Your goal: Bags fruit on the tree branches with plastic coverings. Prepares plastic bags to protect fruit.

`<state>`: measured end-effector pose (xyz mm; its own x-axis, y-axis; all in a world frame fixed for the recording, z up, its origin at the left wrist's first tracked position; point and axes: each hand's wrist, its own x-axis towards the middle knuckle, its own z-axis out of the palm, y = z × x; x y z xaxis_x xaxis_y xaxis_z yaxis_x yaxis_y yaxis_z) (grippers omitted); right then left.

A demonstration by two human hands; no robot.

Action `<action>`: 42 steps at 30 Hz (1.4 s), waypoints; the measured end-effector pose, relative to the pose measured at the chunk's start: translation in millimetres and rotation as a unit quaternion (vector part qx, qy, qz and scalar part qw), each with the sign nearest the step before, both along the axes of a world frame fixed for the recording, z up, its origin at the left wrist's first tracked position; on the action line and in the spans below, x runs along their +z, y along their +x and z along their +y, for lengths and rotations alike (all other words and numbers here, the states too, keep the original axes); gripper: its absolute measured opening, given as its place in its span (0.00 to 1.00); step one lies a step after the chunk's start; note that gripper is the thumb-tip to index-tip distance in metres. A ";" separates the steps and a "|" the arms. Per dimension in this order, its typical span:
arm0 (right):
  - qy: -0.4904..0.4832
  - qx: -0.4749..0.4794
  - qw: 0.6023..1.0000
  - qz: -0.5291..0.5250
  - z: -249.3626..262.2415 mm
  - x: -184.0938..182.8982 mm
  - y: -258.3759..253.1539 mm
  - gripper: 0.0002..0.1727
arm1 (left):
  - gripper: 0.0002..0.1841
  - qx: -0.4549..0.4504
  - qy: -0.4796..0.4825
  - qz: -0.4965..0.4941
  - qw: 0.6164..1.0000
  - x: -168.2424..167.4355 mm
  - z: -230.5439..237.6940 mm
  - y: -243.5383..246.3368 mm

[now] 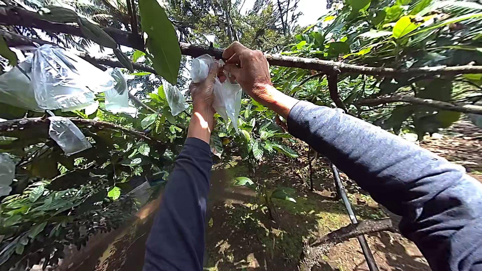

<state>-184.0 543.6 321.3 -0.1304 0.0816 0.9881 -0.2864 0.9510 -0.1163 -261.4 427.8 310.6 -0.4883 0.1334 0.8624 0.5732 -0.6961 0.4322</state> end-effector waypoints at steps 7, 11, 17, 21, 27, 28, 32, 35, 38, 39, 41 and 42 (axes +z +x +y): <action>0.003 -0.042 0.999 -0.029 -3.1 3.9 6.6 0.09 | 0.14 0.073 -0.006 0.092 0.993 -0.7 -6.9 -4.3; 0.007 -0.070 0.996 -0.048 -6.1 9.5 13.1 0.12 | 0.22 0.119 -0.036 0.116 0.985 9.3 -8.5 -14.6; 0.044 -0.066 0.995 -0.065 -4.7 11.0 16.2 0.10 | 0.16 0.165 -0.069 0.129 0.975 10.7 -17.0 -12.4; 0.081 0.015 0.995 -0.060 9.2 12.1 11.9 0.12 | 0.25 0.159 -0.072 0.095 0.980 17.7 -16.9 -14.3; 0.042 0.006 0.999 -0.014 4.1 7.5 0.8 0.13 | 0.29 0.159 -0.079 0.071 0.982 16.9 -13.9 -11.0; 0.035 -0.014 0.999 -0.010 1.6 7.5 -1.2 0.14 | 0.30 0.162 -0.080 0.068 0.981 16.3 -13.8 -12.0; -0.009 -0.084 0.996 0.017 -7.2 7.2 -6.7 0.12 | 0.21 0.175 -0.045 0.121 0.976 8.5 -9.6 -9.1; -0.038 -0.096 0.995 0.005 -12.6 6.0 -6.5 0.11 | 0.14 0.216 -0.013 0.154 0.964 3.3 -7.1 -4.4; -0.025 -0.061 0.998 0.007 -9.0 3.0 -6.0 0.11 | 0.10 0.231 0.006 0.167 0.958 2.5 -4.4 -4.3; -0.008 -0.045 0.999 0.012 -6.3 1.1 -6.1 0.13 | 0.12 0.231 0.006 0.164 0.959 3.9 -2.9 -7.1; 0.028 -0.005 1.000 0.004 -3.0 -3.1 -6.1 0.17 | 0.17 0.213 0.000 0.147 0.966 7.6 -0.7 -14.9; 0.038 0.006 0.999 -0.004 -1.9 -5.0 -6.2 0.20 | 0.18 0.197 -0.006 0.140 0.970 8.9 -0.1 -16.9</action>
<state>-190.2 541.7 316.3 -0.1393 0.0044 0.9902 -0.2965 0.9539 -0.0459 -278.3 427.7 319.5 -0.2496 -0.0048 0.9683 0.8901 -0.3950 0.2275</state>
